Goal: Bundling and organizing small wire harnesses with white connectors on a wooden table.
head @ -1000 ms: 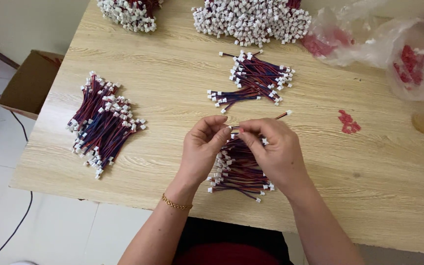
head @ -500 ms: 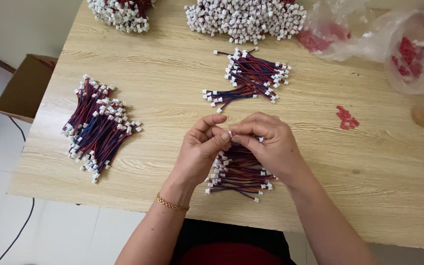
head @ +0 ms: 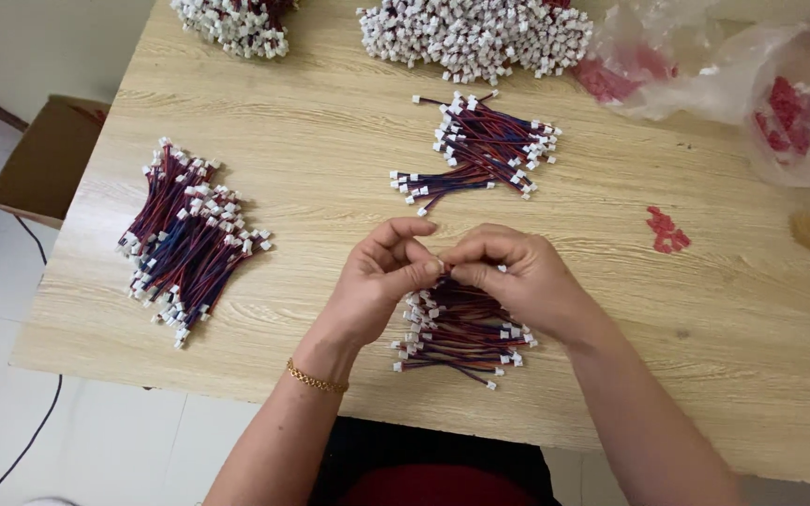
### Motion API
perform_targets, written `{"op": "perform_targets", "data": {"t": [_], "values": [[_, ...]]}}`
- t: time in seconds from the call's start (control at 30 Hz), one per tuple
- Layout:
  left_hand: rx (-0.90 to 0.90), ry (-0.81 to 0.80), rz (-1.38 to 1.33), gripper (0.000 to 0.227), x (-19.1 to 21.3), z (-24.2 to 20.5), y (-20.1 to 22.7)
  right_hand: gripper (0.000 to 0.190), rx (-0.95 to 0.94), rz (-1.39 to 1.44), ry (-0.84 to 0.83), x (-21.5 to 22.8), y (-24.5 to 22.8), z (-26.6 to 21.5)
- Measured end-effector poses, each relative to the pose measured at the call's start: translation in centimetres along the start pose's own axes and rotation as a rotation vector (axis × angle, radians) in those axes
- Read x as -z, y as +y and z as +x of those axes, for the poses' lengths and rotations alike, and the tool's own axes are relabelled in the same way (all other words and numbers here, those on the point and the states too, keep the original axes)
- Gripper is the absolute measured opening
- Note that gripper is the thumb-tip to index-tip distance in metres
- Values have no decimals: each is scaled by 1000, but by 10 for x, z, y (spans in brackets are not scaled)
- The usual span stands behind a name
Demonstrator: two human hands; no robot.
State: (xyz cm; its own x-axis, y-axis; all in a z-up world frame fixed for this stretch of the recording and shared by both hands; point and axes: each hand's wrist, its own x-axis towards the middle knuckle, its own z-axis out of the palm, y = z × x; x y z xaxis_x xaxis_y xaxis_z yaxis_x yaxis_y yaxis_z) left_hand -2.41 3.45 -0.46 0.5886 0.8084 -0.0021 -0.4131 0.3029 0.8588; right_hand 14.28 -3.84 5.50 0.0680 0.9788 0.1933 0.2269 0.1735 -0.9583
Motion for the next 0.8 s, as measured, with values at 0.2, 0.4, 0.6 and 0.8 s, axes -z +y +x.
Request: {"op": "perform_targets", "data": {"t": [0.2,0.4,0.6,0.8], "values": [[21,-63,142,37,-3,-5,7,9,-31,26,5,-6,12,1],[58,-137,689,28,-8,10,49,10,-20,-224,9,-4,25,10],[-427,37,1328,14,31,103,24,14,-87,-255,-116,-13,32,5],[-424,-69,1679,17,34,171,-25,16,-136,-282,356,34,18,-21]]}}
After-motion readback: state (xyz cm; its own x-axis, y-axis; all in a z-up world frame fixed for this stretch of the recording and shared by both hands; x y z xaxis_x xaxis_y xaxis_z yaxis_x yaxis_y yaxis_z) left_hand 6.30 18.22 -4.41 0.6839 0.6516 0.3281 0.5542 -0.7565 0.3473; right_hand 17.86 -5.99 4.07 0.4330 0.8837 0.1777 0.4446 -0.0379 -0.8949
